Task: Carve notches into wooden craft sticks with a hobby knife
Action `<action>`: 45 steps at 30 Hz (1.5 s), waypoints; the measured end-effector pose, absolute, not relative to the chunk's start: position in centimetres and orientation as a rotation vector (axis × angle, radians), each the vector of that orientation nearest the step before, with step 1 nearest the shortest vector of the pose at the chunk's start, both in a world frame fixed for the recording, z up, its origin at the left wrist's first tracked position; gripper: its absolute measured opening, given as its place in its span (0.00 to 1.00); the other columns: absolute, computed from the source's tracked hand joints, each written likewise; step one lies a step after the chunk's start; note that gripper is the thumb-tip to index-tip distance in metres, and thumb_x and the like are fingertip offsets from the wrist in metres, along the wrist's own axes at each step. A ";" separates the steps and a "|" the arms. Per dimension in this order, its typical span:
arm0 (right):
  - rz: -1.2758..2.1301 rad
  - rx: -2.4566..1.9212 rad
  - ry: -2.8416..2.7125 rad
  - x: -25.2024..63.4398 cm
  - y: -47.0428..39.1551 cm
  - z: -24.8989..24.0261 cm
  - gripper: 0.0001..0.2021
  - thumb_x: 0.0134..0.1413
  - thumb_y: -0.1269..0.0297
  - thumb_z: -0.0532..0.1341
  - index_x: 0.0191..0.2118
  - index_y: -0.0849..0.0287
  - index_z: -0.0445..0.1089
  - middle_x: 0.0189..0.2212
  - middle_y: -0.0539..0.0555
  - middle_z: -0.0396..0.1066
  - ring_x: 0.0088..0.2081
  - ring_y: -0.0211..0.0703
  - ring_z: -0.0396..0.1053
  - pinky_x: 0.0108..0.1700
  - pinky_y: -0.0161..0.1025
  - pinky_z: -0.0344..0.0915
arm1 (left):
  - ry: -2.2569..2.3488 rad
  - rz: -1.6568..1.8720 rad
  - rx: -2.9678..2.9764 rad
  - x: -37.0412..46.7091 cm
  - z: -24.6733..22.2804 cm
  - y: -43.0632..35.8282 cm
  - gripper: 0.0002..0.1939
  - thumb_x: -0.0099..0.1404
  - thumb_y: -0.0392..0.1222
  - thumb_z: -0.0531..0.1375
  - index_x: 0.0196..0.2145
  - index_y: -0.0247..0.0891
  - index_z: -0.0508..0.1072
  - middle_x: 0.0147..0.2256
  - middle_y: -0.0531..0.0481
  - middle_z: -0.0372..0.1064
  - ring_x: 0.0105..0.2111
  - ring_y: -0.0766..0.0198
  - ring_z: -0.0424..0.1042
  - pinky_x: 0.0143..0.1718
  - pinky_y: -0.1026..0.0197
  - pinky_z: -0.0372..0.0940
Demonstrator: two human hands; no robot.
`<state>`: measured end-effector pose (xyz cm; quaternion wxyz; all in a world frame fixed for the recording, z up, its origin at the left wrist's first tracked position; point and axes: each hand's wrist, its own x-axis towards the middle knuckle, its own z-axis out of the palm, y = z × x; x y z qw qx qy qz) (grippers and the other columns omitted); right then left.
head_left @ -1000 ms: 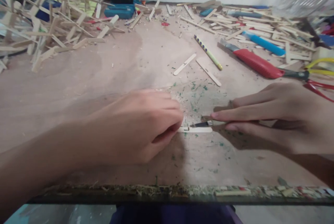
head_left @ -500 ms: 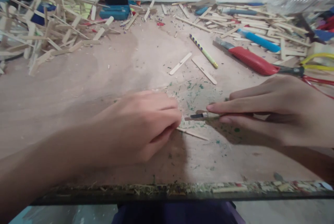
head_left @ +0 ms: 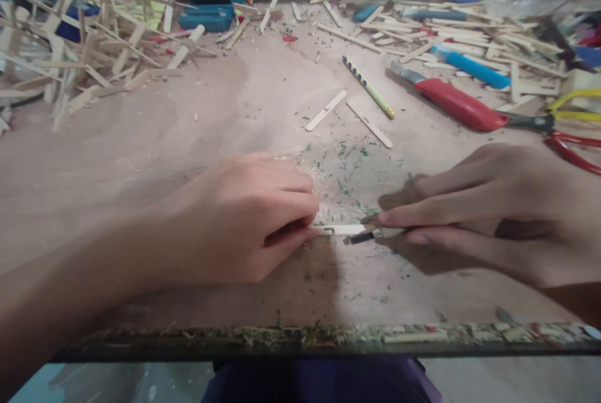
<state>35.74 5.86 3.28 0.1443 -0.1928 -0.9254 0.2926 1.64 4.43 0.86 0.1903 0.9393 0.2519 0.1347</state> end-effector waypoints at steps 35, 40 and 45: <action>0.565 -0.661 -2.726 36.3 5.1 1.4 0.18 0.87 0.65 0.59 0.71 0.45 0.80 0.41 0.50 0.83 0.31 0.37 0.76 0.30 0.41 0.62 | 0.838 0.431 2.747 1.8 -0.5 4.5 0.35 0.80 0.65 0.73 0.69 0.34 0.84 0.78 0.29 0.72 0.77 0.29 0.70 0.75 0.27 0.67; 0.439 -0.613 -2.765 36.8 5.2 1.4 0.21 0.87 0.67 0.57 0.72 0.42 0.78 0.41 0.51 0.85 0.30 0.40 0.77 0.30 0.46 0.65 | 0.849 0.459 2.756 1.7 -0.7 4.6 0.36 0.80 0.68 0.71 0.67 0.34 0.85 0.77 0.30 0.73 0.75 0.26 0.72 0.73 0.27 0.69; 0.307 -0.584 -2.790 36.8 5.0 1.4 0.21 0.86 0.69 0.55 0.71 0.46 0.77 0.40 0.51 0.83 0.27 0.40 0.73 0.30 0.50 0.60 | 0.811 0.345 2.729 1.6 0.0 4.6 0.36 0.84 0.67 0.67 0.70 0.33 0.82 0.80 0.27 0.69 0.79 0.23 0.68 0.76 0.24 0.66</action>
